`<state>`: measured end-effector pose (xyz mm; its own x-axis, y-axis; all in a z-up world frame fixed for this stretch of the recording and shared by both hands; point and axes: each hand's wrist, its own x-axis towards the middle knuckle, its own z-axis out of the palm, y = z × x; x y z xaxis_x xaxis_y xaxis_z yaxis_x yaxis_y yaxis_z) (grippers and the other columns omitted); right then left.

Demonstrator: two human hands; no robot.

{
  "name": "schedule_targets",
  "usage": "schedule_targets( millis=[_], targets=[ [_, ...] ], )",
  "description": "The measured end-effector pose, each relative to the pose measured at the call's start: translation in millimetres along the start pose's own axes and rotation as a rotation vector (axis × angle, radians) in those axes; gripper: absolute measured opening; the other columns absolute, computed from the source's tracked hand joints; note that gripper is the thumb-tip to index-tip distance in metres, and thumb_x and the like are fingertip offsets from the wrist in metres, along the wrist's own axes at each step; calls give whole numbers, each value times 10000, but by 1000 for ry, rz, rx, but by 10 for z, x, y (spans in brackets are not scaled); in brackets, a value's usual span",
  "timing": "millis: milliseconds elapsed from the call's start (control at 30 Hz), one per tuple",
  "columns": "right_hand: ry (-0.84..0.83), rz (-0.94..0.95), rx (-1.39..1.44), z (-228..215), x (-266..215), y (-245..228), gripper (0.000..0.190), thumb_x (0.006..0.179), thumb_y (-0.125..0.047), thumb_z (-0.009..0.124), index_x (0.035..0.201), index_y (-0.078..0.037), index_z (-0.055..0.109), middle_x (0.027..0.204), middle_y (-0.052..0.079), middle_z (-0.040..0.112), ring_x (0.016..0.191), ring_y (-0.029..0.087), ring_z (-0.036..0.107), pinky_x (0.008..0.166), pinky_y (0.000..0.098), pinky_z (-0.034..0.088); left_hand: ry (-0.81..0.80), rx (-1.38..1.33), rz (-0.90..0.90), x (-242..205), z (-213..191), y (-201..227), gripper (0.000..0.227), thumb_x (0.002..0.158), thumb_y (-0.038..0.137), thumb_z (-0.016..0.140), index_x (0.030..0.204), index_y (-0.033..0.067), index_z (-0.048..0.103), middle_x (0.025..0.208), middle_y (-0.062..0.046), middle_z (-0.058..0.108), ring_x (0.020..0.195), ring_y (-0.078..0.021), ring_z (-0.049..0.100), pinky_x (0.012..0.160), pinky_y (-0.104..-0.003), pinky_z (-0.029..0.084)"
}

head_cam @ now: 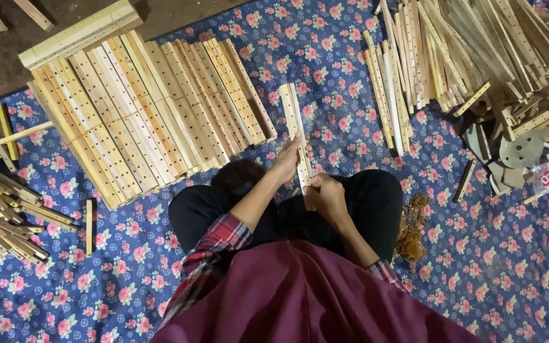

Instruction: Sorting and inspecting pre-drilled wooden slats for frame assembly while sitting on the floor.

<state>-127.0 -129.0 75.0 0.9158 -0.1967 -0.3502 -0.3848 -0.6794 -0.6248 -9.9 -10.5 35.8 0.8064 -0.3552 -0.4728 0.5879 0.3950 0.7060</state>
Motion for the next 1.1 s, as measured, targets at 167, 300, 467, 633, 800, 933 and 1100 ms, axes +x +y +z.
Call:
schedule_targets(
  millis=[167, 300, 467, 633, 800, 933, 1100],
  targets=[
    [-94, -62, 58, -363, 77, -262, 363, 821, -324, 775, 1094, -87, 748, 1028, 155, 770, 1062, 413, 695, 912, 542, 549, -5, -30, -7, 79, -77, -61, 583, 1033, 593, 520, 1243, 51, 560, 913, -73, 662, 793, -187, 709, 748, -339, 664],
    [180, -71, -54, -903, 794, -37, 163, 923, -206, 706, 1040, -135, 794, 956, 151, 772, 983, 442, 705, 835, 517, 562, 1, -89, -18, 196, -172, -144, 533, 1050, 557, 507, 1248, 65, 562, 912, -93, 663, 797, -211, 719, 749, -359, 674],
    [412, 211, -349, -832, 2412, 1886, 156, 849, -199, 650, 902, -161, 792, 766, 142, 746, 810, 383, 752, 675, 473, 613, 9, -40, -51, 36, -69, 30, 543, 1062, 565, 468, 1247, 62, 556, 929, -86, 661, 809, -204, 715, 768, -366, 667],
    [372, 429, -425, -669, 2766, 2258, 495, 743, -137, 882, 1127, -12, 595, 1124, 248, 683, 1046, 439, 702, 865, 529, 607, 21, -91, -25, 80, -93, 45, 528, 1046, 572, 499, 1185, 67, 571, 881, -76, 645, 759, -187, 704, 744, -367, 673],
    [304, 317, -457, -671, 2766, 2415, 266, 781, -125, 726, 988, 37, 683, 882, 239, 709, 855, 464, 737, 694, 547, 615, 6, -135, -14, 23, -33, 106, 511, 1049, 560, 501, 1150, 62, 549, 868, -81, 629, 746, -190, 693, 724, -358, 668],
    [307, 199, -301, -663, 1719, 1142, 321, 827, -201, 616, 961, 58, 748, 882, 294, 734, 875, 518, 717, 689, 590, 592, 25, -155, 33, 198, -124, -46, 502, 1054, 552, 508, 1160, 63, 546, 865, -73, 629, 740, -182, 692, 717, -347, 665],
    [56, -99, -20, -74, 654, 741, 251, 858, -427, 800, 1028, -244, 776, 993, 25, 790, 1109, 320, 705, 1236, 576, 197, 44, 95, 6, -135, 137, 319, 676, 1052, 606, 464, 1279, -30, 487, 735, -65, 563, 619, -143, 591, 618, -306, 596]
  ],
)
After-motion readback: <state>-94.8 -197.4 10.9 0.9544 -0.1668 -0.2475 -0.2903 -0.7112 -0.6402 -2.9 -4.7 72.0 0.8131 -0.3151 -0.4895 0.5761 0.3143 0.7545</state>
